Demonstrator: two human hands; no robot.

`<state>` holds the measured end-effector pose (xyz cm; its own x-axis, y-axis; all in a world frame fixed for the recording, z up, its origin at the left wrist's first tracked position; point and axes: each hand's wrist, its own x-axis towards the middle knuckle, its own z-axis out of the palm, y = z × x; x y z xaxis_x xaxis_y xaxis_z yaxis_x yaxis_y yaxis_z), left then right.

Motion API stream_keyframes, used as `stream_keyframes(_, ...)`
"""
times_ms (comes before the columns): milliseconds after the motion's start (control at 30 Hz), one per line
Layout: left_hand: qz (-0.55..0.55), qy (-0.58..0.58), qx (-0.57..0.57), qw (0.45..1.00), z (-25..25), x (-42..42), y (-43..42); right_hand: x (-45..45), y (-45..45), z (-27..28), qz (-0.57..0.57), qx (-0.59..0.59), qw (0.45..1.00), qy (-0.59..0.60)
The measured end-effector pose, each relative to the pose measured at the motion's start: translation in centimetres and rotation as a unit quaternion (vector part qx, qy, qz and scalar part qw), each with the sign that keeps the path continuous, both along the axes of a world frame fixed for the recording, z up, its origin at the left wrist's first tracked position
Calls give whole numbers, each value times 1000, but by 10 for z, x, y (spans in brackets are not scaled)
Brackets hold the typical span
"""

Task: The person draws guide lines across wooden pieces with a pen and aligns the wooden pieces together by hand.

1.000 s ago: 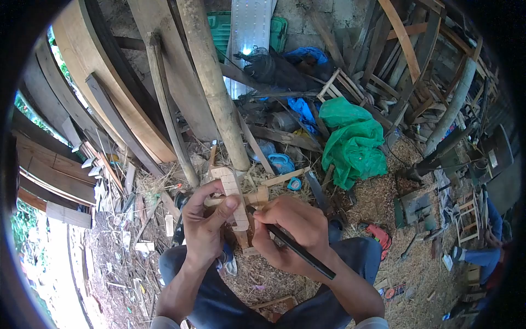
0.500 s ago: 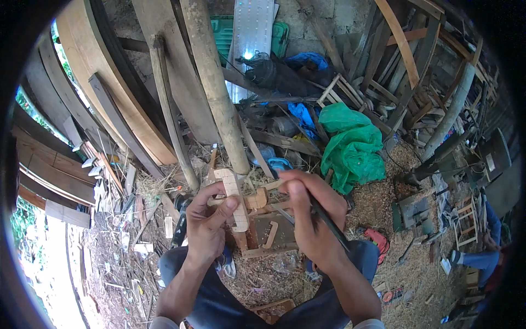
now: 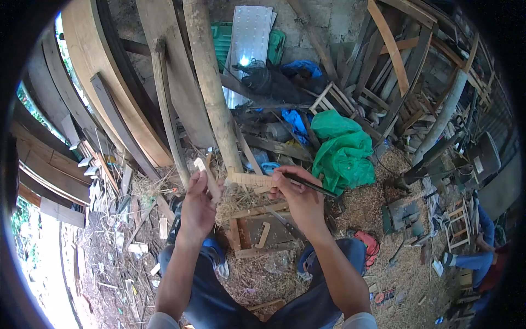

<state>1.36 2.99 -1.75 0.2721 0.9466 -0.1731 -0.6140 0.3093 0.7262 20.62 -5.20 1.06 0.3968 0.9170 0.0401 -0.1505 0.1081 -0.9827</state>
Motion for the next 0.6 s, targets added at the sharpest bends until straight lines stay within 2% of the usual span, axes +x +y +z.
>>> stream_keyframes(33, -1, -15, -61, 998, -3, -4, 5, 2, 1, 0, -11, -2, 1000, 19)
stream_keyframes(200, -36, -3, -49, 998, 12, -5, -2, 7, 1, -6, -28, 28, 998, 49)
stream_keyframes(267, -13, 41, 106, 993, 17, 0, -10, 8, 1, -6, -28, 32, 998, 54)
stream_keyframes(367, -52, 73, 140, 986, 20, 12, -22, 6, 1, -5, -18, 8, 1000, 23)
stream_keyframes(433, -39, 110, 162, 980, 14, 20, -23, 0, 5, -2, -33, 9, 999, 26)
stream_keyframes(500, -32, 191, 261, 946, 16, 22, -22, -5, 8, -1, -28, 10, 999, 17)
stream_keyframes(600, 7, 187, 225, 956, 15, 22, -17, -14, 9, 1, -28, 15, 999, 9)
